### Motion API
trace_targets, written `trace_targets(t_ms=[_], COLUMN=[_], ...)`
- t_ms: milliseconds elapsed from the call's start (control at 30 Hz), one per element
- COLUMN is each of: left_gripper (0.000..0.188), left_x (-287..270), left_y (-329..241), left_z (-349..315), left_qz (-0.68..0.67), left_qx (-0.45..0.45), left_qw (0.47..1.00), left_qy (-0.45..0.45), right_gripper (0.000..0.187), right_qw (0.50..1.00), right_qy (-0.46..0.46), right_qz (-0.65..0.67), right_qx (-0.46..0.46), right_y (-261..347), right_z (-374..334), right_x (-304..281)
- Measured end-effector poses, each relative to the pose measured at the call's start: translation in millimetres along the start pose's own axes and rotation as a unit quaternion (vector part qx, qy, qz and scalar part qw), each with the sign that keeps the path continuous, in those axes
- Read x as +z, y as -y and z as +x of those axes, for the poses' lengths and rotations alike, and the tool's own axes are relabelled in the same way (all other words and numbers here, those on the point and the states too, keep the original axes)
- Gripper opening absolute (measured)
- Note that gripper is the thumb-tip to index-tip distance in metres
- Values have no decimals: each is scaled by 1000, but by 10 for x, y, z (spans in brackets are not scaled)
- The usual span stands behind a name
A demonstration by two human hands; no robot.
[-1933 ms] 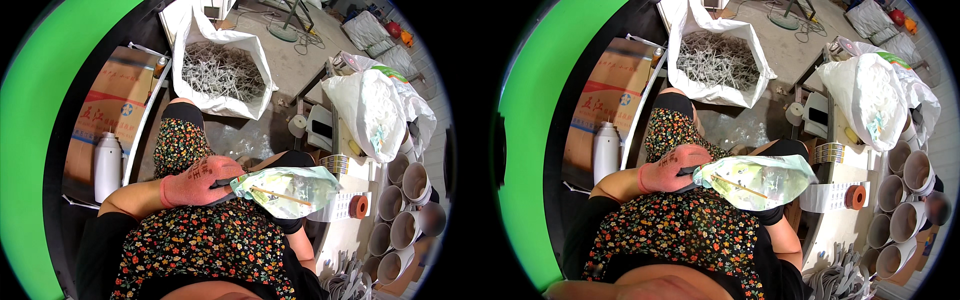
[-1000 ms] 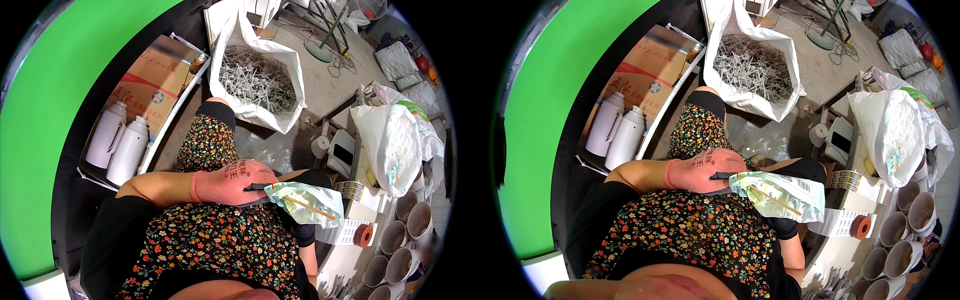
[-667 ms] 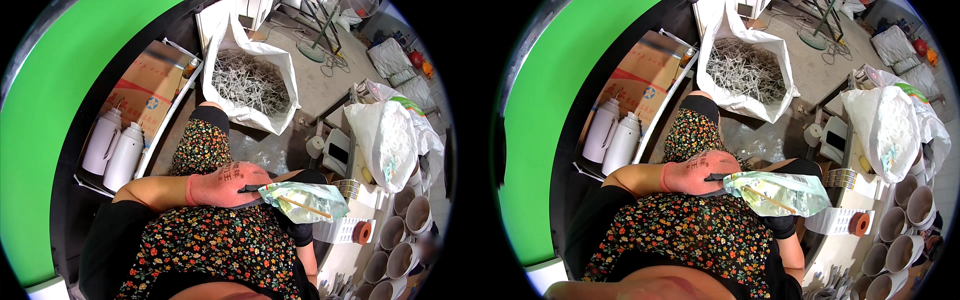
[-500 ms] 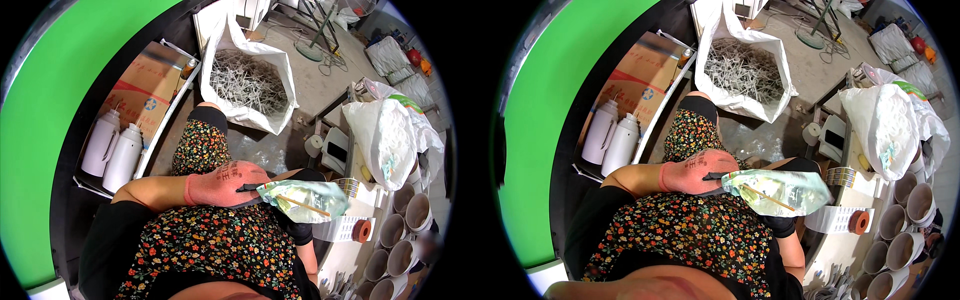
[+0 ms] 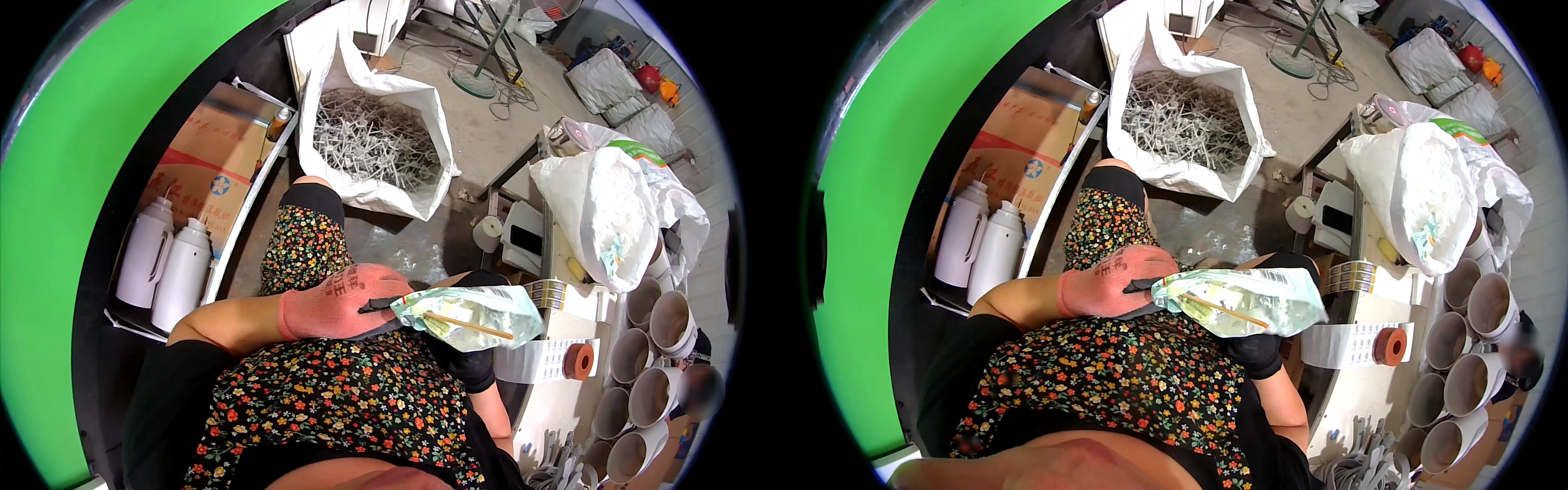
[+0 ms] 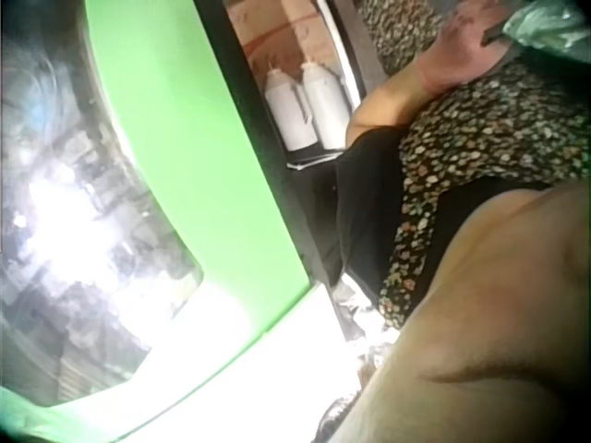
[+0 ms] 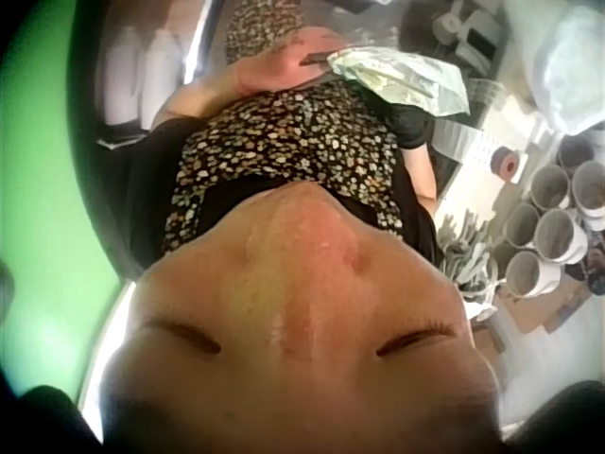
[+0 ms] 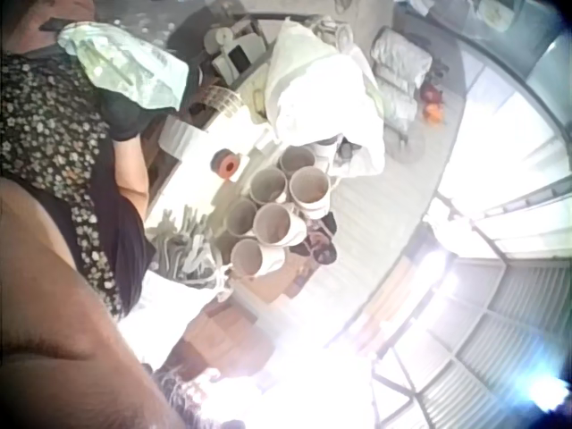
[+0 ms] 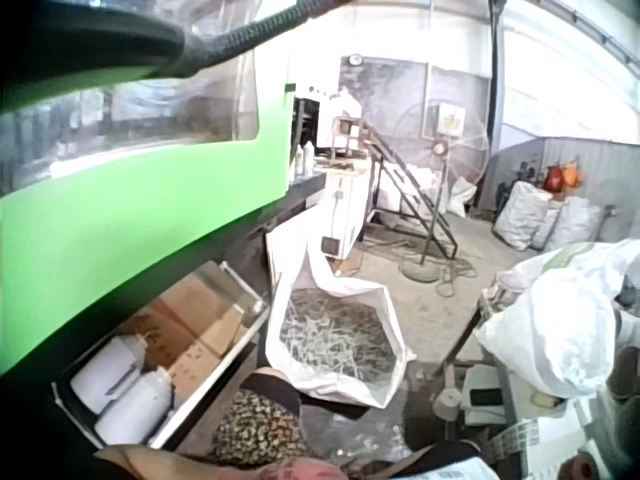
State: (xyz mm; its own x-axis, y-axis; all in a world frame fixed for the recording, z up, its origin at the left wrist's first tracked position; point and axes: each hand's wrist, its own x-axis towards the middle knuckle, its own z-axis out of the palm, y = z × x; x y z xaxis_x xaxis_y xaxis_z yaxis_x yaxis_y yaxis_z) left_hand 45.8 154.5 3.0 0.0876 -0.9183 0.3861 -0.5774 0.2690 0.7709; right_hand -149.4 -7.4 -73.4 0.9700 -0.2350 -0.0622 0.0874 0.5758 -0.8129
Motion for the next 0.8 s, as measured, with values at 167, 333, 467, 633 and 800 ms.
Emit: trace_targets(t_ms=[167,333,467,633,800], left_gripper=[29,29,29,29,28], left_x=[-8,-8,34,61,25], left_y=[-8,-5,65,118,56], left_z=[-2,-3,-51,-64,-38], left_qz=[-7,-1,15,-1,-7], left_qx=[-5,-3,-6,-9,-2], left_qw=[1000,1000,1000,1000,1000], left_qy=[8,12,6,7,11], right_gripper=[58,55,56,59,60], right_qw=[1000,995,995,999,998], right_qy=[17,28,9,21,9], right_qz=[-9,-84,-92,9,-58], right_qx=[-25,-40,-37,-26,-30], right_y=[8,12,70,-19,-5], right_z=[11,-7,20,24,19], right_x=[38,64,128,51,70])
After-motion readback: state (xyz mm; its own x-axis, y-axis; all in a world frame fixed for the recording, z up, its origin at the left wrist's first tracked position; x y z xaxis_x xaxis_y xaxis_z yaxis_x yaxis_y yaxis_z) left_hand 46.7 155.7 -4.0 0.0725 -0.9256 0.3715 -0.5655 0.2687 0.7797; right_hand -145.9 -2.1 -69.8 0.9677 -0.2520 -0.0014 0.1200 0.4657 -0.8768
